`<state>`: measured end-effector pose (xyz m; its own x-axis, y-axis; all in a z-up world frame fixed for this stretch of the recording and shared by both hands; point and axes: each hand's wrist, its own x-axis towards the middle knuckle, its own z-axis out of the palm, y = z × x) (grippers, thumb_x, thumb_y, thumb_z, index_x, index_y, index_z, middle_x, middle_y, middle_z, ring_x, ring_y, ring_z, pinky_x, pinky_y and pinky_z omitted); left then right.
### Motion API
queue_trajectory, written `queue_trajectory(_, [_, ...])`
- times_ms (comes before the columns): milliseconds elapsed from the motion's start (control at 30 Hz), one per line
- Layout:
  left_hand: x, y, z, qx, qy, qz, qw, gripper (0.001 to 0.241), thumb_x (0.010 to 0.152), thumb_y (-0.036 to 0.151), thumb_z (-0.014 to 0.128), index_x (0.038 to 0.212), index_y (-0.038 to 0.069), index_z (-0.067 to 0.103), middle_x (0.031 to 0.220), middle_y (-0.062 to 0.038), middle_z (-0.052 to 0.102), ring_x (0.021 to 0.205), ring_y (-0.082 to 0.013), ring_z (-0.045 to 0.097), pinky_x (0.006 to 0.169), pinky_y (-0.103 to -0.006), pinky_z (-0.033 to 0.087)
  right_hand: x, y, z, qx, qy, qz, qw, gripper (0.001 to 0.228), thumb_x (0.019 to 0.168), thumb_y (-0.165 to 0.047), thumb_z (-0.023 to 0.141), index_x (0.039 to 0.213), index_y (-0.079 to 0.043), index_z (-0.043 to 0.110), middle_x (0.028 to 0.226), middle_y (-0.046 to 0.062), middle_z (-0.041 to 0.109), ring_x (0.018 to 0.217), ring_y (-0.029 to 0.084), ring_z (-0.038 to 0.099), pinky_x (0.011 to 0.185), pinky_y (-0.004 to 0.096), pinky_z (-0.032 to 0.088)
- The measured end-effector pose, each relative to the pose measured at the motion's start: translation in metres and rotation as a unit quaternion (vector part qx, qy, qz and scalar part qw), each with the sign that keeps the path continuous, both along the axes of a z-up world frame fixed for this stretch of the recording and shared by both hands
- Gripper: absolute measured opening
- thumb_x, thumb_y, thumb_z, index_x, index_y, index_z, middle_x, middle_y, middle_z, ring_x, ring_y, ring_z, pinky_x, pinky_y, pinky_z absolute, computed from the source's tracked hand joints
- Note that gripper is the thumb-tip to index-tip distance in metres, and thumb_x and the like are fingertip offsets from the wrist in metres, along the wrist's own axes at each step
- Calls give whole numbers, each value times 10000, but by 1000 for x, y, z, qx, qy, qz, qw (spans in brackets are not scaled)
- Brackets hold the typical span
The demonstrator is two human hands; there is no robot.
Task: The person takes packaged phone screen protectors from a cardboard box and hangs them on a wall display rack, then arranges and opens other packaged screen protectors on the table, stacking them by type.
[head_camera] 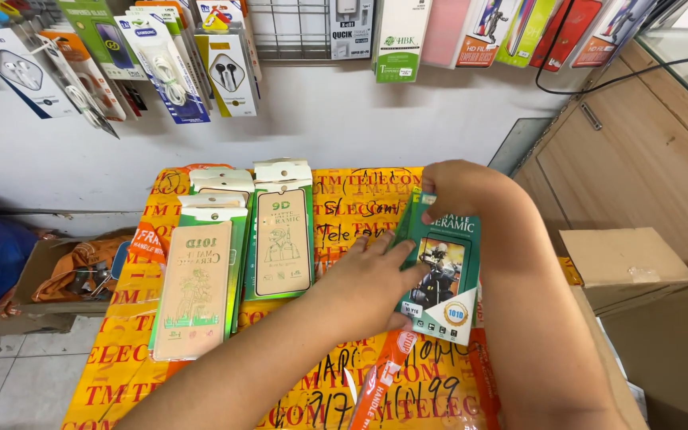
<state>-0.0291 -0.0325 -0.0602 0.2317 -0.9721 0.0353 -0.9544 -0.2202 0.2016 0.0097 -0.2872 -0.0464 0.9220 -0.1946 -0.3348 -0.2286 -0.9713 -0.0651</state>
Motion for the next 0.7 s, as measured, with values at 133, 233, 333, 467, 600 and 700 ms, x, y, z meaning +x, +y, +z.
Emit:
queue_trajectory(133, [-1,6,17,-138,68,66,986,897,763,431,838,1465,63,418,1492,-293,408,1320,-493,472,1058,-549,424,-26,28,52,98,-111,5,989,452,747,-281,867,1101,-83,667,976,115,722,909,269,681,778,404,538])
queue_trajectory(233, [-9,10,40,-202,126,115,964,1047,750,474,840,1514,-3,307,1475,-322,413,1279,-496,511,1030,-517,452,-45,45,74,205,-175,14,963,371,801,-204,767,1136,-103,642,951,73,690,869,210,669,723,357,536])
queue_trajectory(333, [-12,11,50,-229,158,141,950,1172,712,526,855,1535,-42,244,1447,-301,449,1292,-473,519,1048,-503,449,-52,51,78,342,-225,41,912,335,831,-109,670,1162,-87,622,976,24,668,884,137,664,727,297,536])
queue_trajectory(467, [-2,16,48,-304,216,105,922,1220,682,485,911,1568,-49,265,1492,-277,458,1383,-422,479,1120,-483,416,-56,47,77,512,-267,58,814,252,957,-81,604,1201,-28,634,1076,-5,665,918,70,610,770,251,514])
queue_trajectory(600, [16,29,51,-323,450,18,832,1200,662,373,968,1599,-29,335,1502,-243,494,1411,-380,481,1151,-465,420,-73,65,97,517,-338,87,781,280,987,-89,610,1261,-37,637,1125,-12,699,873,51,601,765,229,528])
queue_trajectory(700, [28,40,49,-278,658,-65,696,1196,652,286,993,1630,-7,370,1499,-197,536,1434,-348,495,1179,-448,423,-93,82,111,418,-409,124,802,438,859,-36,706,1290,-81,646,965,-19,705,749,50,646,674,229,551])
